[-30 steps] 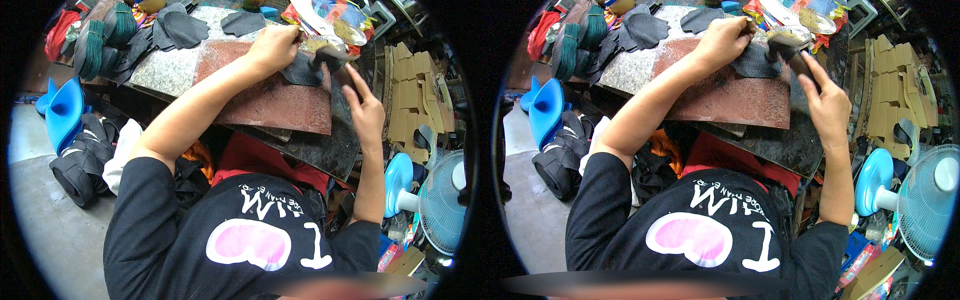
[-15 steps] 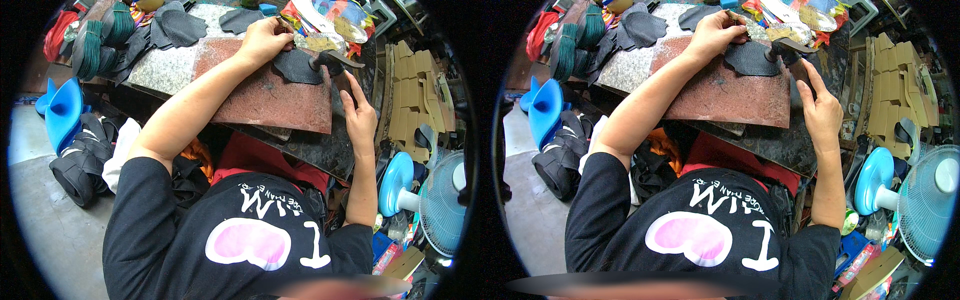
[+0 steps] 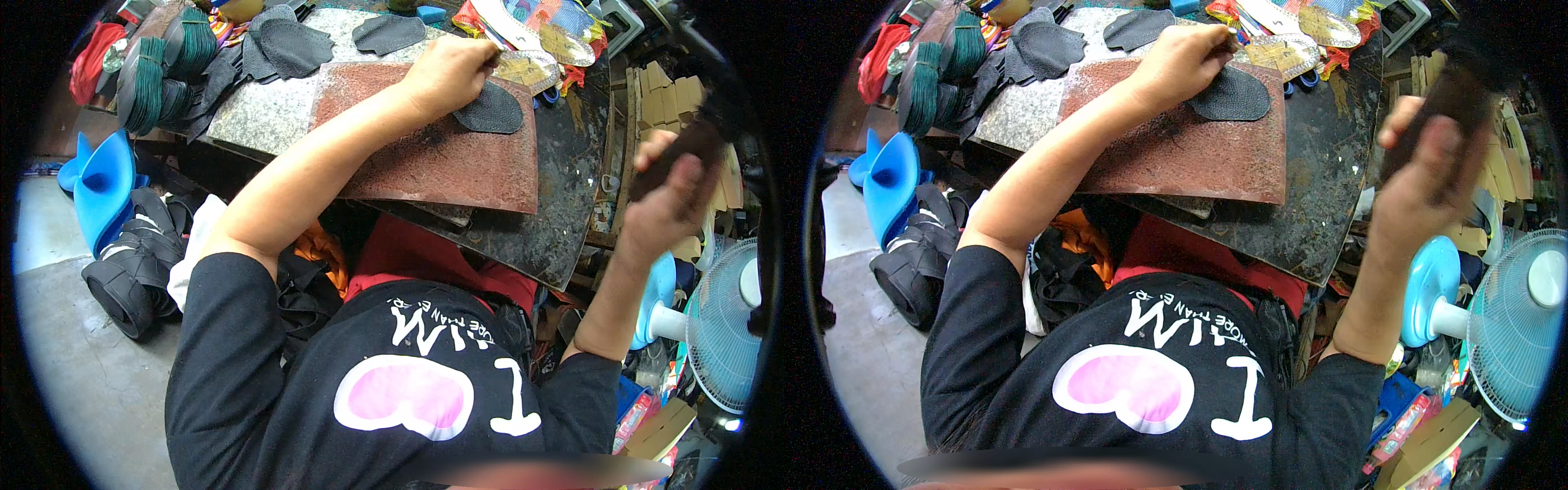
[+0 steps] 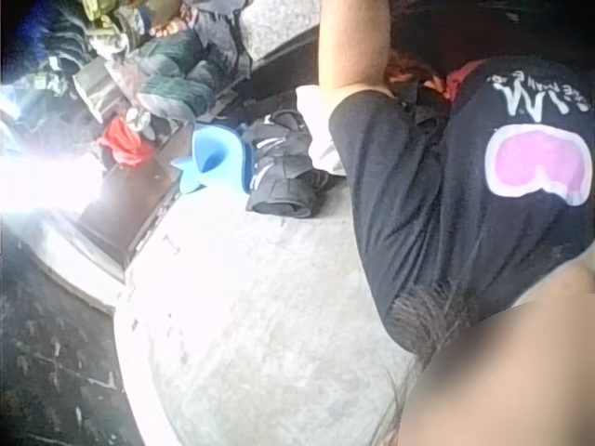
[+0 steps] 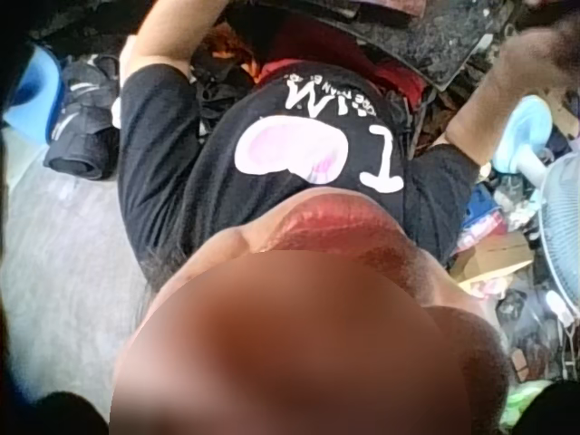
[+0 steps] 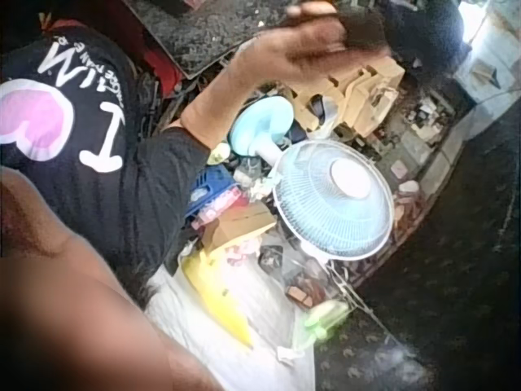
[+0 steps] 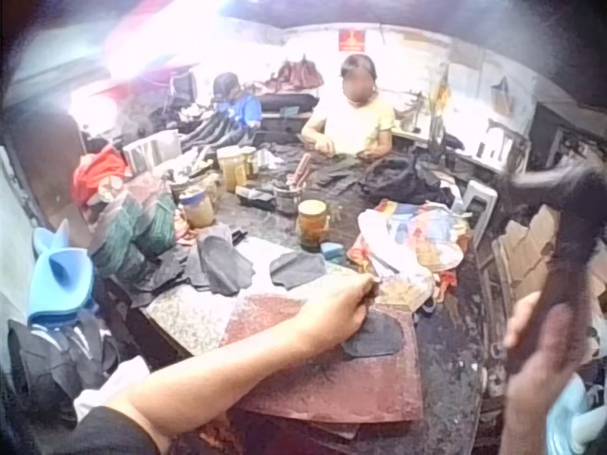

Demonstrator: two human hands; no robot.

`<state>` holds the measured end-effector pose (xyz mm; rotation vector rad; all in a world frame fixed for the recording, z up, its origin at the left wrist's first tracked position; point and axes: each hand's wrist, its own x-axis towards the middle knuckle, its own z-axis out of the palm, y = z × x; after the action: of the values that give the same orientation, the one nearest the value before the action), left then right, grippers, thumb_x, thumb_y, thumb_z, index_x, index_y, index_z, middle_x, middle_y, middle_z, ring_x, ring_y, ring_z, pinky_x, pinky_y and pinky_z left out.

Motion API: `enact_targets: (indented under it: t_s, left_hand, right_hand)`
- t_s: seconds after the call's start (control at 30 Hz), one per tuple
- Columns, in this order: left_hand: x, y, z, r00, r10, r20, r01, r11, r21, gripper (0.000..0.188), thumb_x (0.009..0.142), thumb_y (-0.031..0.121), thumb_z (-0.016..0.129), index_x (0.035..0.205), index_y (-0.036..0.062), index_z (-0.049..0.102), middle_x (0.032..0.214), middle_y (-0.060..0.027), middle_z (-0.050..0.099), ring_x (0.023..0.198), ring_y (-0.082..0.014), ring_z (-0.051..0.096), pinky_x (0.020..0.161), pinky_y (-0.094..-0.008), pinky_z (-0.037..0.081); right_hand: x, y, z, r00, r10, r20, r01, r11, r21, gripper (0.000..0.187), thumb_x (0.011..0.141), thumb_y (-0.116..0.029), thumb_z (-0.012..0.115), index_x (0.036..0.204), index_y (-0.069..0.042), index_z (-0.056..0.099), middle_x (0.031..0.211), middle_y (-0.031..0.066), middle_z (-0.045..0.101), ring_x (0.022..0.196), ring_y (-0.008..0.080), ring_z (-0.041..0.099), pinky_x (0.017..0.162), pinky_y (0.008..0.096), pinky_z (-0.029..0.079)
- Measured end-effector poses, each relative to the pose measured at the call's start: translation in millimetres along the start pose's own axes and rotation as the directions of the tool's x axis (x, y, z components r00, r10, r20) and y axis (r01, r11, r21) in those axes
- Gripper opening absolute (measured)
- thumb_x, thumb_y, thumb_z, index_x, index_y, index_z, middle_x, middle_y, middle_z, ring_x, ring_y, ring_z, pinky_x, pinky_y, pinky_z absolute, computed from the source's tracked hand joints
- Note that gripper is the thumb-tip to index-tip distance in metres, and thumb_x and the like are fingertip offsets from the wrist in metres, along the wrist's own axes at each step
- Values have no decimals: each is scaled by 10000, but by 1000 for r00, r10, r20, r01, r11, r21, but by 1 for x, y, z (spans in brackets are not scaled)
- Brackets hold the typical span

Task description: The person repeatedly hammers a small black leather piece on a reddish work block, adjusting its position between strikes. The hands hold the leather with the left hand and strike with a hammer in the right hand, continuing the same action throughout the clip.

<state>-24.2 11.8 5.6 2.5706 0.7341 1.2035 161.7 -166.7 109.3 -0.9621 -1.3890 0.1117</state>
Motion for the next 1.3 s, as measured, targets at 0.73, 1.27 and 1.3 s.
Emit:
enact_targets:
  t_s: [0.73, 1.27, 1.3]
  left_hand:
    - [-12, -25, 12, 859, -484, 168, 463, 592, -660, 182, 873, 78, 687, 1006, -44, 663, 867, -101, 729, 747, -126, 709, 697, -271, 583]
    - [3, 7, 4, 1000, 9, 23, -8, 999, -49, 132, 805, 94, 622, 920, 33, 642, 839, -208, 668, 836, -409, 663, 741, -479, 536]
    - [1, 7, 5, 999, -35, 9, 35, 997, -72, 132, 804, 92, 620, 919, 31, 642, 841, -209, 668, 839, -410, 662, 743, -479, 536]
  right_hand:
    - [-72, 60, -8, 778, 585, 228, -273, 642, -717, 427, 973, -424, 574, 1388, -325, 553, 1075, 166, 714, 977, 356, 694, 778, 423, 549]
    - [-22, 29, 10, 898, 399, 187, -343, 899, -273, 427, 1008, -232, 581, 1424, -150, 532, 830, 9, 667, 640, 48, 535, 568, 197, 437]
    - [-30, 34, 5, 724, 655, 216, -591, 751, -296, 423, 1002, -234, 591, 1414, -151, 547, 856, 11, 690, 646, 51, 545, 574, 207, 445]
